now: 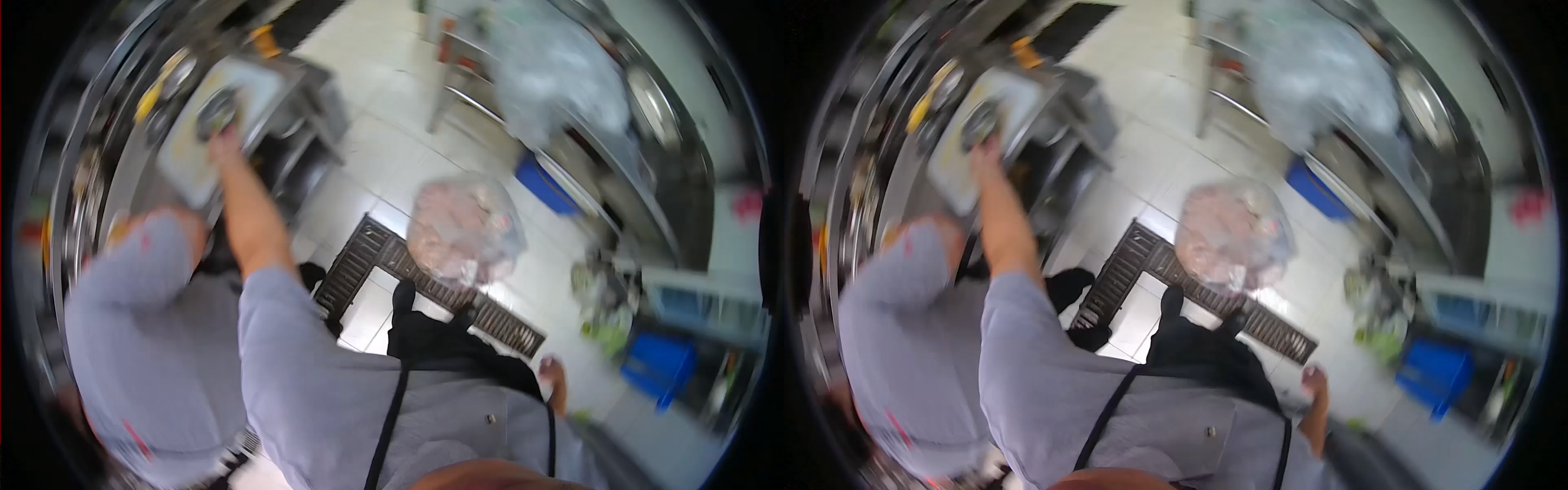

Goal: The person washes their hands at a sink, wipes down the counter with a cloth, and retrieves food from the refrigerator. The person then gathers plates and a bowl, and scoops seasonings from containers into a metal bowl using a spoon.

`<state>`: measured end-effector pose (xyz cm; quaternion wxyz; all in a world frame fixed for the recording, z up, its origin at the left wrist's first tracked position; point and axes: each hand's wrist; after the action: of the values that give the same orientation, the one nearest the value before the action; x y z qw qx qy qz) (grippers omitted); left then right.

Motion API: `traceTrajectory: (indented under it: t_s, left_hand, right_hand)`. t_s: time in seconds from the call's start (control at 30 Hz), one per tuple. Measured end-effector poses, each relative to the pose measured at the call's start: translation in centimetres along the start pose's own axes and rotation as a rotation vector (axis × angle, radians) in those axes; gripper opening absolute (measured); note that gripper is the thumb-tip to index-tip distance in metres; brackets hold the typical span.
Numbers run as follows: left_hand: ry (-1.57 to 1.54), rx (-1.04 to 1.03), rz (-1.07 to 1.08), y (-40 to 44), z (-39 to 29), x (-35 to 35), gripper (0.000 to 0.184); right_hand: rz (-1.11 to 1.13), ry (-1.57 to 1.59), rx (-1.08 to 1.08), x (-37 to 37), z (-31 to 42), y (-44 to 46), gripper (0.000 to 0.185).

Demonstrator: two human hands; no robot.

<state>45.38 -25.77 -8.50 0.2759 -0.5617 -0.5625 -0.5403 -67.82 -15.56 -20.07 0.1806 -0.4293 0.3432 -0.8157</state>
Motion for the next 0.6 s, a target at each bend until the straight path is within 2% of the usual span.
traceTrajectory:
  t_s: [0.03,0.07,0.1,0.13,0.17,0.2,0.23,0.27,0.33,0.37,0.4,0.47,0.5,0.57,0.6]
  left_hand:
    - [-0.252,-0.170,-0.096,-1.8,-0.2,0.8,0.043]
    - [-0.488,-0.364,-0.151,-3.1,0.3,0.3,0.045]
    - [-0.668,0.110,0.151,-9.6,-6.5,9.7,0.049]
    - [-0.196,0.068,0.213,-4.2,-2.9,4.2,0.053]
    - [-0.590,0.050,0.072,-2.1,-0.7,0.1,0.052]
    - [-0.975,-0.021,-0.052,-0.8,1.0,-3.0,0.050]
    - [-1.415,0.397,-0.082,-7.7,-6.0,3.1,0.046]
    - [-1.291,0.601,0.102,-11.7,-10.1,6.4,0.045]
    - [-1.251,0.420,0.100,-18.8,-15.7,6.9,0.046]
    - [-1.261,0.344,0.244,-20.9,-17.2,5.9,0.047]
    - [-1.265,0.271,0.388,-23.6,-19.1,4.7,0.048]
    - [-1.179,0.144,0.414,-31.7,-24.8,6.3,0.043]
    - [-1.145,0.064,0.480,-35.1,-26.2,6.3,0.039]
    - [-1.106,-0.039,0.592,-40.9,-27.0,5.3,0.028]
    - [-0.910,0.027,0.545,-44.8,-28.3,6.3,0.025]
  right_hand:
    - [-0.012,-0.211,0.209,-0.4,-8.4,4.4,0.027]
    - [0.150,-0.423,0.210,1.6,-3.5,2.6,0.026]
    - [-0.010,0.039,-0.217,3.0,3.7,0.0,0.021]
    - [-0.036,-0.018,-0.175,5.2,9.7,-1.6,0.018]
    - [-0.148,0.069,-0.098,6.2,8.3,0.0,0.015]
    - [-0.200,0.255,-0.154,8.4,11.1,0.2,0.013]
    - [-0.338,0.265,-0.058,10.2,10.6,2.1,0.012]
    - [-0.401,0.311,-0.008,12.7,11.3,3.5,0.012]
    - [-0.508,0.349,0.162,19.7,12.7,7.8,0.011]
    - [-0.559,0.348,0.279,23.6,13.1,10.9,0.011]
    - [-0.714,0.147,0.315,28.0,14.4,13.7,0.020]
    - [-0.829,0.112,0.385,39.9,20.3,16.2,0.019]
    - [-0.850,0.043,0.491,45.8,20.7,20.1,0.019]
    - [-1.004,0.168,0.489,56.1,23.4,28.9,0.017]
    - [-1.050,0.069,0.452,61.3,24.7,33.5,0.019]
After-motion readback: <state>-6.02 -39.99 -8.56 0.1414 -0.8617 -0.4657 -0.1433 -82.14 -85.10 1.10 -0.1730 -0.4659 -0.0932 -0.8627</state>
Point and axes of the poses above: each hand's wrist, its own y-axis towards the middle knuckle, its own x-axis out of the back of the hand, z = x × y, and after that the axes turned 6 degrees about y, right-handed
